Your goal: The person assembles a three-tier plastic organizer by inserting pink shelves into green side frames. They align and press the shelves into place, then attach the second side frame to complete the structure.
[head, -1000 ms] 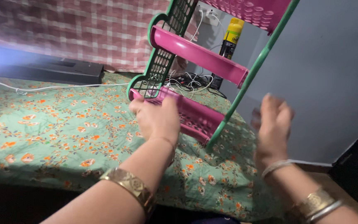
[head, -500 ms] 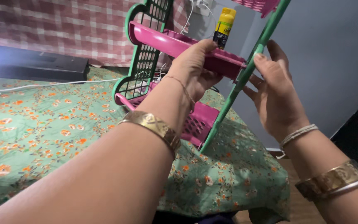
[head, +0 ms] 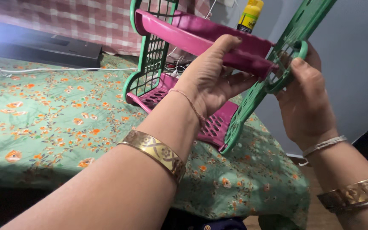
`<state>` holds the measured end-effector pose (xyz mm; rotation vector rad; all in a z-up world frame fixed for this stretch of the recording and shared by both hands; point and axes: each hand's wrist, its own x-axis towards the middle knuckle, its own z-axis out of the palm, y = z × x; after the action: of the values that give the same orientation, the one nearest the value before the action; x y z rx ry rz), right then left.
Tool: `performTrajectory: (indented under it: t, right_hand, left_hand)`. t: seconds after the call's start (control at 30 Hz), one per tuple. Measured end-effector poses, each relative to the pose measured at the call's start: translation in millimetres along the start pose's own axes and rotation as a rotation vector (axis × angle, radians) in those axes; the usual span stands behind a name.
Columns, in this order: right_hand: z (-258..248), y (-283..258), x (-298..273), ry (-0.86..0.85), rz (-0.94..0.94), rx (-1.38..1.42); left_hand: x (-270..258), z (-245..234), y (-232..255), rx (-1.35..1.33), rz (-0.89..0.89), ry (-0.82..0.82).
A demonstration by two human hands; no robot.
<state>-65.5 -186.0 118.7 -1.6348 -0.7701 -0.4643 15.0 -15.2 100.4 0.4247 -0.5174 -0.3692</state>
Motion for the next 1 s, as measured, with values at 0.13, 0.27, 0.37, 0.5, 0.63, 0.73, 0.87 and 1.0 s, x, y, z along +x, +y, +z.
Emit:
performTrajectory:
  t: [0.13, 0.27, 0.37, 0.5, 0.63, 0.73, 0.87, 1.0]
  right_hand:
    - [3, 7, 1, 0.029, -0.051, 0.047]
    - [1, 16, -1, -0.009, -0.091, 0.091]
    - [-2, 21, -1, -0.002, -0.106, 0.086]
    - [-5, 22, -1, 0.013, -0.097, 0.098]
    - [-4, 21, -2, 0.027, -0.081, 0.097]
    - [-4, 22, -3, 0.02, -0.087, 0.086]
    - [-5, 23, -2, 0.012, -0.081, 0.081]
    - [-6, 24, 0, 0.015, -0.086, 0.103]
  left_hand:
    - [-8, -3, 3, 0.019, -0.018, -0.027]
    - [-11, -2, 3, 0.043, -0.01, -0.042]
    - [-12, -2, 3, 0.089, -0.013, -0.011]
    - [-17, -4, 4, 0.105, -0.017, -0.019]
    - [-19, -5, 7, 0.132, -0.023, 0.009]
    - [-19, -4, 7, 0.121, -0.026, 0.004]
    - [-17, -1, 9, 0.102, 0.011, -0.048]
    - [-16, 0, 10, 0.108, 0.045, -0.051]
